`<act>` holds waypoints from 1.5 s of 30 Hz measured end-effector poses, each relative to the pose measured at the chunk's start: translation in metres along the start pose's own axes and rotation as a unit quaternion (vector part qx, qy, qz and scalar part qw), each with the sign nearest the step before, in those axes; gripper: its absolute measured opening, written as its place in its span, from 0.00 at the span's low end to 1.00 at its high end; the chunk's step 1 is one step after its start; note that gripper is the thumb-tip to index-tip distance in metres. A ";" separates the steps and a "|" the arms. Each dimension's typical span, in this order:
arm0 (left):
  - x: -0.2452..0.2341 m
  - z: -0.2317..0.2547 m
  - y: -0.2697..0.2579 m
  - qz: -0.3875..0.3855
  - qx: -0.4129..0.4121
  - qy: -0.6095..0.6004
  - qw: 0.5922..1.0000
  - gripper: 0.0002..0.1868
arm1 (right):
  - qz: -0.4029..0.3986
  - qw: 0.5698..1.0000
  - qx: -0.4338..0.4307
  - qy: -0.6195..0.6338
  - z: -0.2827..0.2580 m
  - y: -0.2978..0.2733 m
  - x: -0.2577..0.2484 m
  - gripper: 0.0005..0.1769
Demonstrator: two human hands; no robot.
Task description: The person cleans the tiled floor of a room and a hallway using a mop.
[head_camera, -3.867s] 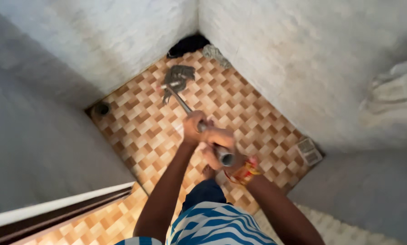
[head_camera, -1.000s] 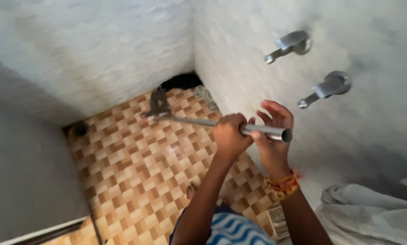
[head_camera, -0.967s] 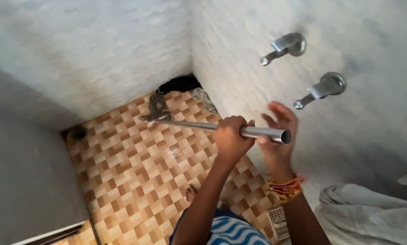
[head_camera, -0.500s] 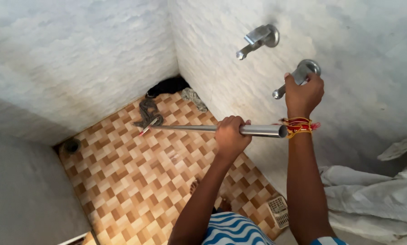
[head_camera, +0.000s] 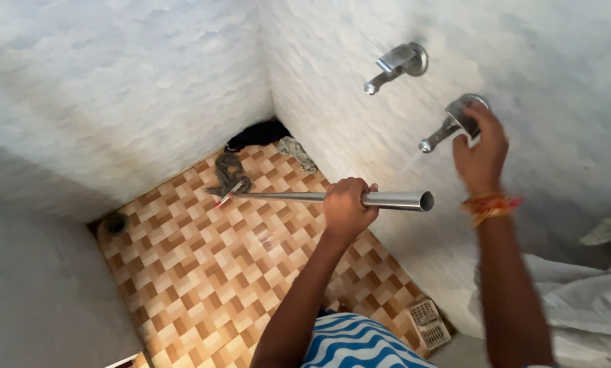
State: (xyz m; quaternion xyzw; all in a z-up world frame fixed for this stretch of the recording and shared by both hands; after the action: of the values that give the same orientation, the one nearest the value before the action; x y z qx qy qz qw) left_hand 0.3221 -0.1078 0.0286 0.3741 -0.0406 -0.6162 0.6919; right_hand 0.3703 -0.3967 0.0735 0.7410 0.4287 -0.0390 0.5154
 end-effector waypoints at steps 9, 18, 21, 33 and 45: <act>0.036 0.011 -0.024 -0.016 0.040 0.010 0.999 0.13 | 0.055 0.474 0.631 0.612 0.059 -0.145 0.164 0.02; 0.059 0.004 -0.045 -0.016 0.014 0.038 0.999 0.13 | -0.040 0.554 0.571 0.605 0.059 -0.134 0.141 0.17; 0.087 0.002 -0.034 -0.019 0.000 0.033 0.999 0.10 | 0.012 0.563 0.555 0.613 -0.016 -0.126 0.077 0.23; 0.063 0.050 -0.103 -0.061 0.041 -0.124 0.990 0.15 | 0.096 0.757 0.338 0.552 -0.107 -0.144 -0.069 0.23; 0.001 0.050 -0.167 -0.170 -0.023 -0.164 0.971 0.15 | 0.223 0.904 0.156 0.330 -0.230 -0.208 -0.175 0.21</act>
State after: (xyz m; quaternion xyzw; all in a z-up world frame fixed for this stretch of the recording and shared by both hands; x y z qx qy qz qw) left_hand 0.1593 -0.1256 -0.0312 0.2534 -0.0749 -0.7787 0.5690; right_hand 0.0313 -0.2969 0.1163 0.8586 0.3865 0.2574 0.2172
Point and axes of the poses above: each hand's wrist, its own y-axis towards the middle knuckle, its own x-axis out of the palm, z = x × y, the point moved 9 cm from there along y, towards the middle knuckle, and after that the axes turned 4 degrees about -y, right-handed, at the moved point
